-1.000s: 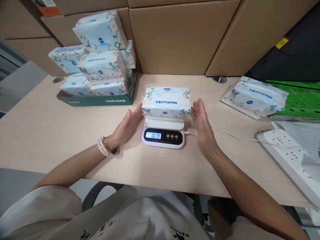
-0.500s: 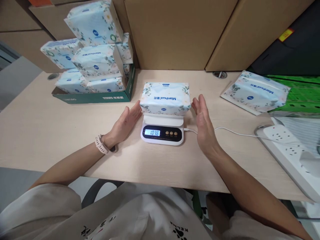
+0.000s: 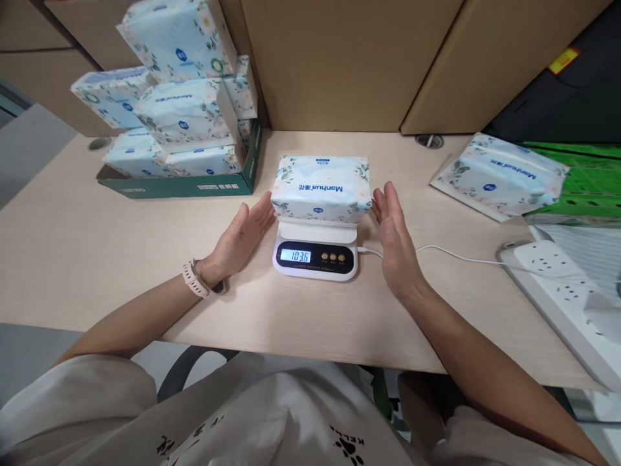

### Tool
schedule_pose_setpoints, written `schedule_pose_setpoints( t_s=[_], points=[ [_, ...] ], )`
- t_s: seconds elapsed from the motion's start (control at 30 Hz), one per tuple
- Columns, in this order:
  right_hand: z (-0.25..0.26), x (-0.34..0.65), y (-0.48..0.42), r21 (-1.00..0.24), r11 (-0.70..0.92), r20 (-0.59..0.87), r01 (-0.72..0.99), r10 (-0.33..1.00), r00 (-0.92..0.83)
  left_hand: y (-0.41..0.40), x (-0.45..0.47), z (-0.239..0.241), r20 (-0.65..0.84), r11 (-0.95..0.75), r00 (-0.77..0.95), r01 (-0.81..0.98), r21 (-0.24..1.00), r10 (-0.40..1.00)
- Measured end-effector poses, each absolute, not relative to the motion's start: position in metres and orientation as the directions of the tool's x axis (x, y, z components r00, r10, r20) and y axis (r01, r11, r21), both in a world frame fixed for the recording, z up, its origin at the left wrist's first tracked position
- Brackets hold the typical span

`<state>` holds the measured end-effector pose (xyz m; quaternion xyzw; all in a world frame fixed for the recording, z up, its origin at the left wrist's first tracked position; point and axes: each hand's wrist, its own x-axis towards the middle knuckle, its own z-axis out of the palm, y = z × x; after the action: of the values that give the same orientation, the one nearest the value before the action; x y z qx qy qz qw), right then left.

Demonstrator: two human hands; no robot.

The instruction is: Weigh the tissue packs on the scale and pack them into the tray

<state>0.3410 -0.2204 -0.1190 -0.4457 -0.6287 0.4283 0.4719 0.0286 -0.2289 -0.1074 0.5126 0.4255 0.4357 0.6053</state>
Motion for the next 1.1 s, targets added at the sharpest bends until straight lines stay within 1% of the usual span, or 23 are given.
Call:
schedule_pose_setpoints(
  t_s=[0.33, 0.57, 0.8, 1.1],
  points=[
    [-0.1259, 0.3434, -0.2182, -0.949, 0.265, 0.233, 0.170, 0.955, -0.186, -0.2287, 0.0289, -0.1079, -0.060, 0.083, 0.256, -0.082, 0.993, 0.965],
    [-0.1225, 0.3397, -0.2178, -0.947, 0.235, 0.197, 0.220, 0.964, -0.181, -0.2320, 0.0301, -0.1034, -0.043, 0.065, 0.263, -0.078, 0.995, 0.964],
    [-0.1247, 0.3409, -0.2181, -0.952, 0.217, 0.177, 0.216, 0.965, -0.191, -0.2327, 0.0317, -0.1015, -0.035, 0.060, 0.250, -0.093, 0.994, 0.968],
    [-0.1220, 0.3377, -0.2185, -0.954, 0.241, 0.198, 0.180, 0.954, -0.225, -0.2335, 0.0309, -0.1038, -0.017, 0.044, 0.263, -0.098, 0.994, 0.965]
  ],
)
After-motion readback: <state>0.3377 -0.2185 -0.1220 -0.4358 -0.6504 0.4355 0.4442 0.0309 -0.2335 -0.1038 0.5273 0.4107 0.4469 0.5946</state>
